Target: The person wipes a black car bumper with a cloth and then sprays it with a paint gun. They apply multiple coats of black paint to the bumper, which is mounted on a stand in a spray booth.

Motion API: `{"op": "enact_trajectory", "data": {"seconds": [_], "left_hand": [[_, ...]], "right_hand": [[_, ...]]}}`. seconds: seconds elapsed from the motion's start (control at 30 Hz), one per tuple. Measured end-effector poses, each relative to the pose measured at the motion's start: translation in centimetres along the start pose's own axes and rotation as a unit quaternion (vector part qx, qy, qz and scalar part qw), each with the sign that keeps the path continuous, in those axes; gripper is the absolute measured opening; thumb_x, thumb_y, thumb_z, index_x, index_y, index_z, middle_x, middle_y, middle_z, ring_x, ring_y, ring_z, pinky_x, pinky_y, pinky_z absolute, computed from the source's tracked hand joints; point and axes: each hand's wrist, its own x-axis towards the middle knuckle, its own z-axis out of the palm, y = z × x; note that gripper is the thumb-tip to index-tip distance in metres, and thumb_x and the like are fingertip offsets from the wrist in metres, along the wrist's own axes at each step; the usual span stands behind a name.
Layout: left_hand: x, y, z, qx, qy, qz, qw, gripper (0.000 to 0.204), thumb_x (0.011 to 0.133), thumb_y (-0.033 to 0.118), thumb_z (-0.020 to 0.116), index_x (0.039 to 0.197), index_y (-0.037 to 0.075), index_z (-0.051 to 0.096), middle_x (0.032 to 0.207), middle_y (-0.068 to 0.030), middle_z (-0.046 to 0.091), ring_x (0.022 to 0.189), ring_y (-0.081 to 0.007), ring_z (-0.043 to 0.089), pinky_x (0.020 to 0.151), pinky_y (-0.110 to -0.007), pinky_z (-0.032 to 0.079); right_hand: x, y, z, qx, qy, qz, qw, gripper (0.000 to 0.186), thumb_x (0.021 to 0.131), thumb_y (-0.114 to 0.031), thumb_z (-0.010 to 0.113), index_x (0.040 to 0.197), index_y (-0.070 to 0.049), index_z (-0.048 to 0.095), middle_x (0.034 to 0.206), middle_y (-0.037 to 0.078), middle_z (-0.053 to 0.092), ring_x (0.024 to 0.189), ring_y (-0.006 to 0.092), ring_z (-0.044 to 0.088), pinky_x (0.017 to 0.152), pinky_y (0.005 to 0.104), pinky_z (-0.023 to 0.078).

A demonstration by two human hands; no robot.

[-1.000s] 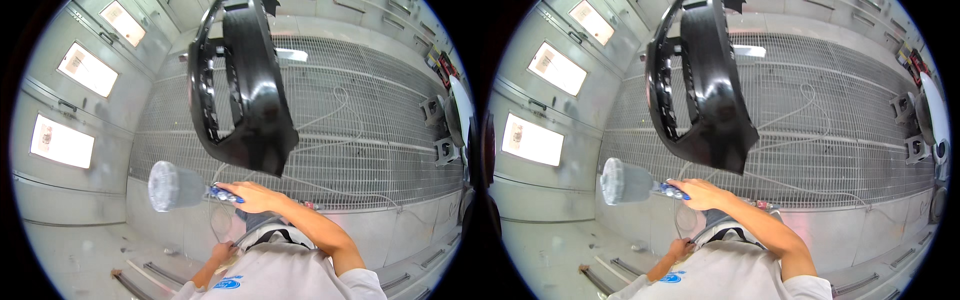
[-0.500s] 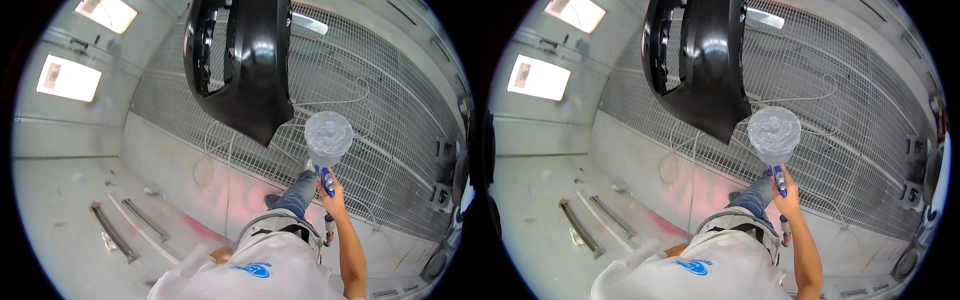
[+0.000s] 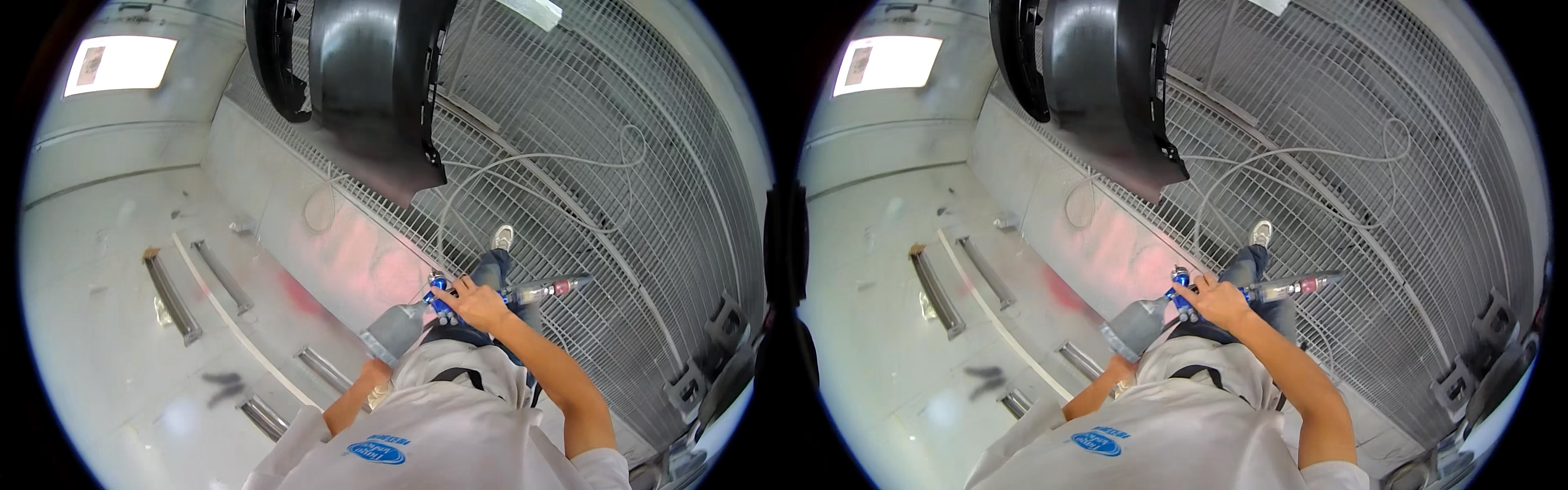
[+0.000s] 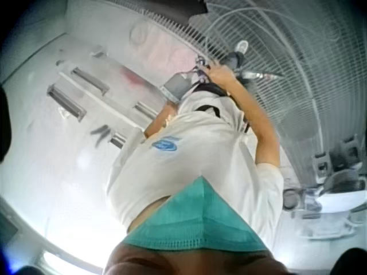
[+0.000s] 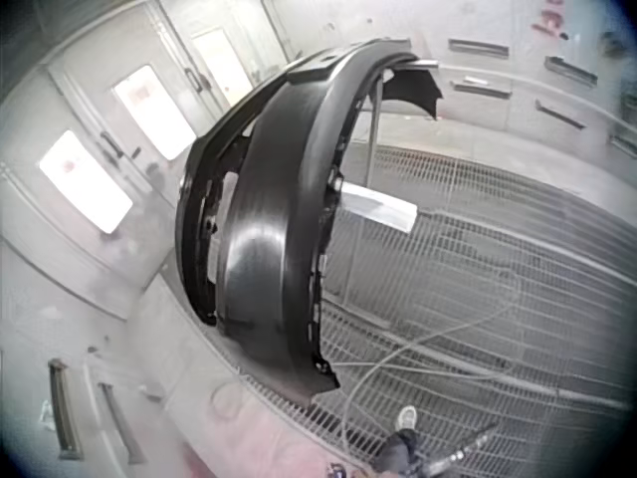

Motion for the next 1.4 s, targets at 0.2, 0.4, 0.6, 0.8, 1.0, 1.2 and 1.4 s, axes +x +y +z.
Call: {"op": "enact_trajectory", "data": {"seconds": [0.2, 0.4, 0.6, 0.8, 1.0, 1.2, 1.4], "left_hand": [[-5.6, 15.3, -2.5, -0.127, 0.061, -0.047, 0.989, 0.035, 0.09, 0.042, 0.061, 0.106, 0.011, 0.07, 0.091, -0.0199, 0.07, 0.086, -0.0416, 0.066, 0.077, -0.049, 0.053], [-9.9, 23.9, 4.2, -0.213, 0.132, -0.133, 0.959, 0.034, 0.091, 0.04, 0.062, 0.107, 0.01, 0.068, 0.09, -0.0191, 0.07, 0.085, -0.042, 0.066, 0.076, -0.049, 0.053], [-11.7, 34.3, 9.0, -0.279, 0.193, -0.144, 0.93, 0.032, 0.091, 0.036, 0.061, 0.105, 0.007, 0.065, 0.087, -0.0228, 0.068, 0.085, -0.0432, 0.066, 0.075, -0.052, 0.052], [-10.5, 40.4, 9.8, -0.31, 0.289, -0.105, 0.899, 0.031, 0.09, 0.035, 0.062, 0.102, 0.006, 0.065, 0.086, -0.0233, 0.068, 0.081, -0.0435, 0.066, 0.071, -0.052, 0.051], [-8.5, 43.5, 8.7, -0.379, 0.335, -0.162, 0.847, 0.031, 0.09, 0.034, 0.063, 0.1, 0.005, 0.066, 0.085, -0.0226, 0.068, 0.081, -0.0439, 0.065, 0.07, -0.052, 0.052], [-5.6, 43.8, 8.4, -0.376, 0.356, -0.213, 0.829, 0.028, 0.089, 0.032, 0.065, 0.097, 0.006, 0.066, 0.082, -0.0214, 0.068, 0.079, -0.0437, 0.065, 0.07, -0.053, 0.052], [-1.6, 44.5, 5.3, -0.381, 0.342, -0.184, 0.839, 0.028, 0.089, 0.033, 0.065, 0.097, 0.006, 0.066, 0.083, -0.0206, 0.068, 0.081, -0.0426, 0.066, 0.071, -0.052, 0.052]], "right_hand": [[4.6, 10.1, 4.6, -0.007, -0.181, -0.016, 0.983, 0.062, 0.092, -0.008, 0.052, 0.15, -0.021, 0.036, 0.126, 0.017, 0.054, 0.115, 0.032, 0.055, 0.086, 0.0403, 0.054], [6.1, 14.2, 3.7, 0.006, -0.187, -0.091, 0.978, 0.073, 0.088, -0.003, 0.056, 0.153, -0.022, 0.029, 0.122, 0.018, 0.054, 0.111, 0.0334, 0.058, 0.088, 0.0412, 0.053], [-4.0, 14.2, -7.6, -0.035, -0.07, -0.186, 0.979, 0.078, 0.085, -0.006, 0.057, 0.155, -0.021, 0.026, 0.106, 0.017, 0.056, 0.1, 0.033, 0.061, 0.07, 0.0414, 0.058], [-9.6, 13.9, -24.4, -0.006, 0.0, -0.151, 0.988, 0.077, 0.081, -0.01, 0.064, 0.152, -0.019, 0.033, 0.102, 0.013, 0.055, 0.098, 0.0328, 0.061, 0.069, 0.045, 0.054], [-7.9, 11.9, -31.6, 0.0, 0.047, -0.159, 0.986, 0.086, 0.08, -0.007, 0.066, 0.154, -0.011, 0.023, 0.112, 0.019, 0.053, 0.103, 0.0394, 0.059, 0.075, 0.0474, 0.054], [-2.0, 11.2, -37.6, 0.34, -0.107, -0.018, 0.934, 0.065, 0.092, -0.025, 0.066, 0.146, -0.002, 0.039, 0.125, 0.025, 0.062, 0.119, 0.0355, 0.059, 0.099, 0.0389, 0.045], [0.0, 15.7, -47.9, 0.402, -0.014, 0.125, 0.907, 0.055, 0.092, -0.026, 0.068, 0.139, -0.003, 0.05, 0.085, 0.005, 0.065, 0.067, 0.011, 0.06, 0.058, 0.0271, 0.05]]}}
